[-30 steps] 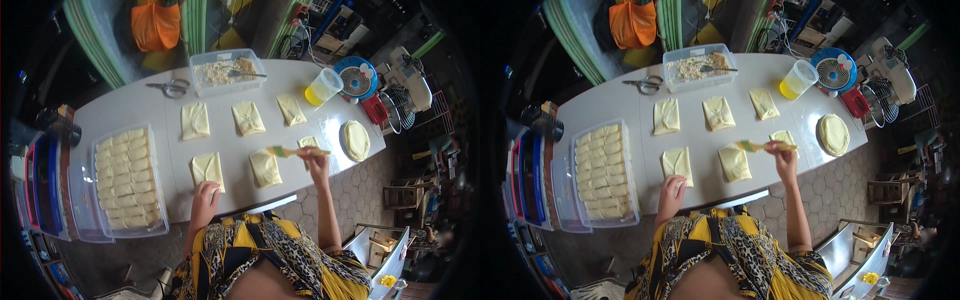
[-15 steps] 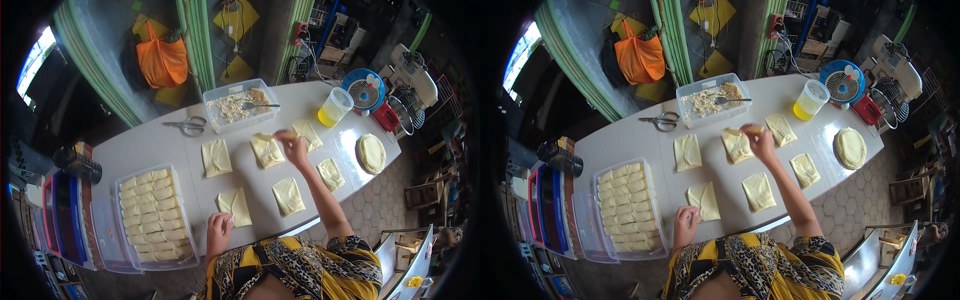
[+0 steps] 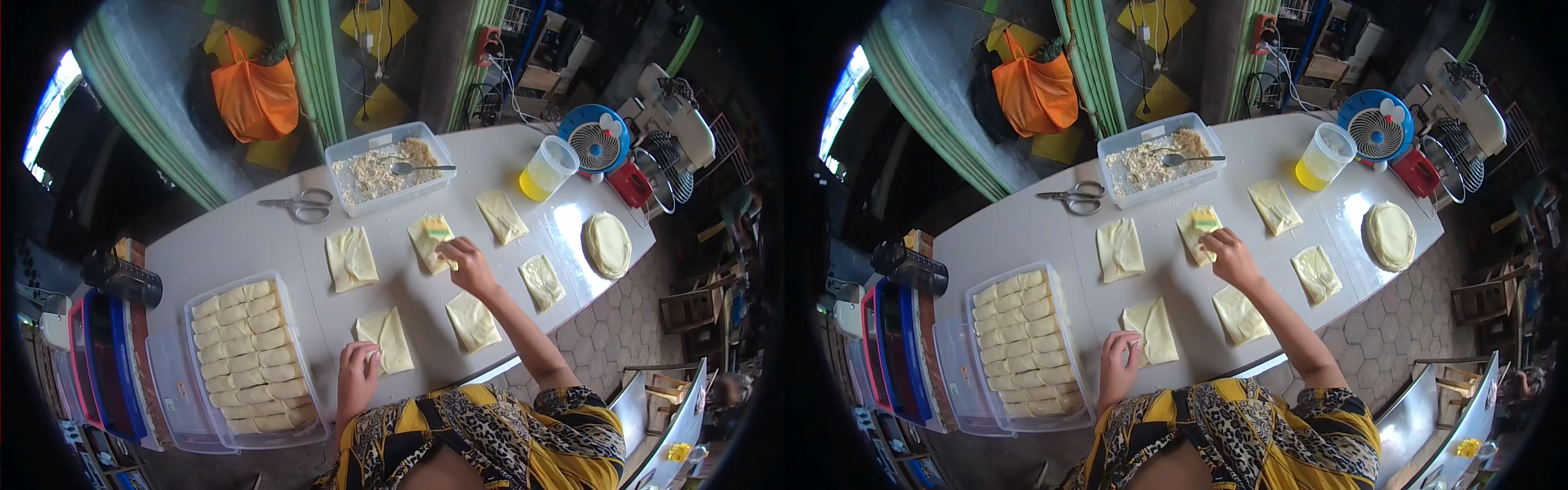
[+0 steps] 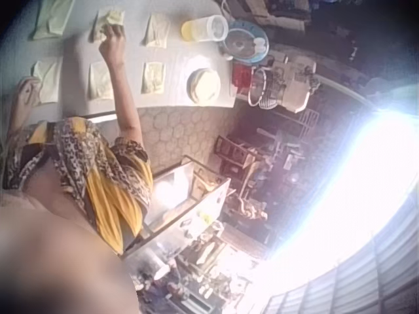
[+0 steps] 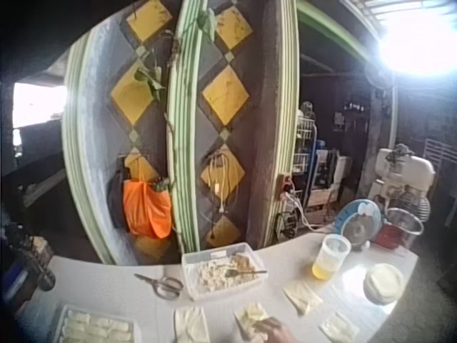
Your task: Folding and preparing small pastries on a table in a kitchen.
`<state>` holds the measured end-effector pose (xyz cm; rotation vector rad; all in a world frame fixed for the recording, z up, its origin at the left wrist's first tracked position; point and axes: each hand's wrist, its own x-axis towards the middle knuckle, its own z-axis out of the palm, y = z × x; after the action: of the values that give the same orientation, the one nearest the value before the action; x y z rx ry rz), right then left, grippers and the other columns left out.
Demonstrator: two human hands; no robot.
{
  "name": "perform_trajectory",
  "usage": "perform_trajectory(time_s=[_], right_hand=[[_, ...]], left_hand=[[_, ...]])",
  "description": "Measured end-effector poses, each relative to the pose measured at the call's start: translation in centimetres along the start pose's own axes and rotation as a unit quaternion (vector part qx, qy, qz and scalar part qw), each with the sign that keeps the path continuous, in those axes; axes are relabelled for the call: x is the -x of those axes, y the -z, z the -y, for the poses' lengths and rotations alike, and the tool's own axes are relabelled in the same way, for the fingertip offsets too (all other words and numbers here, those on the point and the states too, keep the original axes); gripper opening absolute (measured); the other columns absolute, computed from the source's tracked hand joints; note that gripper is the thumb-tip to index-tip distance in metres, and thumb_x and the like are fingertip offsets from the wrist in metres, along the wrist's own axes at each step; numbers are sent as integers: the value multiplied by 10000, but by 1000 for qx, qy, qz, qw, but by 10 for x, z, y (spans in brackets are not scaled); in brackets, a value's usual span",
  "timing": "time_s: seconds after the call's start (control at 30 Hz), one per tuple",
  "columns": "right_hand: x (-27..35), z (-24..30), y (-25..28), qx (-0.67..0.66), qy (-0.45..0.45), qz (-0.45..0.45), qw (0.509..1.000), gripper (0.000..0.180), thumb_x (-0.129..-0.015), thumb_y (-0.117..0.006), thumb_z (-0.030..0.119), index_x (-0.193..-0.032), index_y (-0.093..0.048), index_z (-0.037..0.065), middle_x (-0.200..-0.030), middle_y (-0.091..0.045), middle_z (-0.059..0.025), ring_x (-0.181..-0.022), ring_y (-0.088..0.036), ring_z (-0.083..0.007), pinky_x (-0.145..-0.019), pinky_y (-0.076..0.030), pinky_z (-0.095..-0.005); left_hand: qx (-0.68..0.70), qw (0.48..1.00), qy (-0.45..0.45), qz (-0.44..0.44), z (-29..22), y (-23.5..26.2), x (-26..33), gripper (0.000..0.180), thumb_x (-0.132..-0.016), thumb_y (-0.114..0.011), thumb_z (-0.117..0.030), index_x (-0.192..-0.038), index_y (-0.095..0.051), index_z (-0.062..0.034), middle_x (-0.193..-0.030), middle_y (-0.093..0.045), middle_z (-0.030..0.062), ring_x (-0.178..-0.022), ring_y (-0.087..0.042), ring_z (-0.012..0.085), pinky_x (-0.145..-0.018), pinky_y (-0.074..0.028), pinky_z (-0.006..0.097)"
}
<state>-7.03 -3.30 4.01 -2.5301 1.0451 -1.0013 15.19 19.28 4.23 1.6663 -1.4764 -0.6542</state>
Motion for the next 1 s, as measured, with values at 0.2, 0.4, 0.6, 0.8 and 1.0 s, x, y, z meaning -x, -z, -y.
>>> perform_trajectory(time_s=[0.2, 0.4, 0.6, 0.8, 1.0], right_hand=[[-2, -26, 0, 11, 0, -35, 999, 329, -677, -537, -124, -948, -655, 19, -948, -658, -136, -874, -623, -325, -752, -521, -378], [-5, -50, 6, -403, -303, -314, 805, 260, -962, -552, 159, -965, -634, -87, -910, -660, -111, -801, -668, -169, -739, -582, -282], [17, -93, 8, -354, -419, -276, 789, 272, -953, -562, 175, -987, -611, -90, -899, -659, -150, -746, -691, -219, -680, -580, -283], [-4, -66, 32, -253, -293, -291, 875, 233, -954, -551, 133, -925, -622, -87, -772, -665, -110, -657, -668, -159, -607, -540, -263], [5, -24, 24, -90, -34, -94, 991, 330, -684, -558, -156, -931, -660, 38, -960, -669, -111, -911, -621, -322, -761, -526, -369]], left_hand=[[-1, 1000, -8, 7, -10, -5, 1, 113, -885, -595, -66, -986, -621, -22, -1017, -590, 111, -934, -565, 291, -765, -475, 364], [4, 1000, 15, -4, -14, -5, 9, 119, -883, -603, -72, -991, -621, -25, -1008, -594, 104, -918, -567, 271, -710, -477, 343], [-6, 1000, 12, -10, -21, -12, 13, 113, -883, -599, -73, -982, -617, -21, -1006, -595, 113, -951, -570, 294, -790, -470, 368], [-5, 1000, 30, 1, -27, -20, 15, 113, -883, -596, -78, -975, -617, -15, -1009, -594, 120, -980, -570, 310, -855, -459, 389], [-12, 1000, 14, 7, -35, -27, 11, 126, -879, -595, -83, -983, -622, -18, -1021, -596, 120, -991, -569, 317, -871, -454, 398]])
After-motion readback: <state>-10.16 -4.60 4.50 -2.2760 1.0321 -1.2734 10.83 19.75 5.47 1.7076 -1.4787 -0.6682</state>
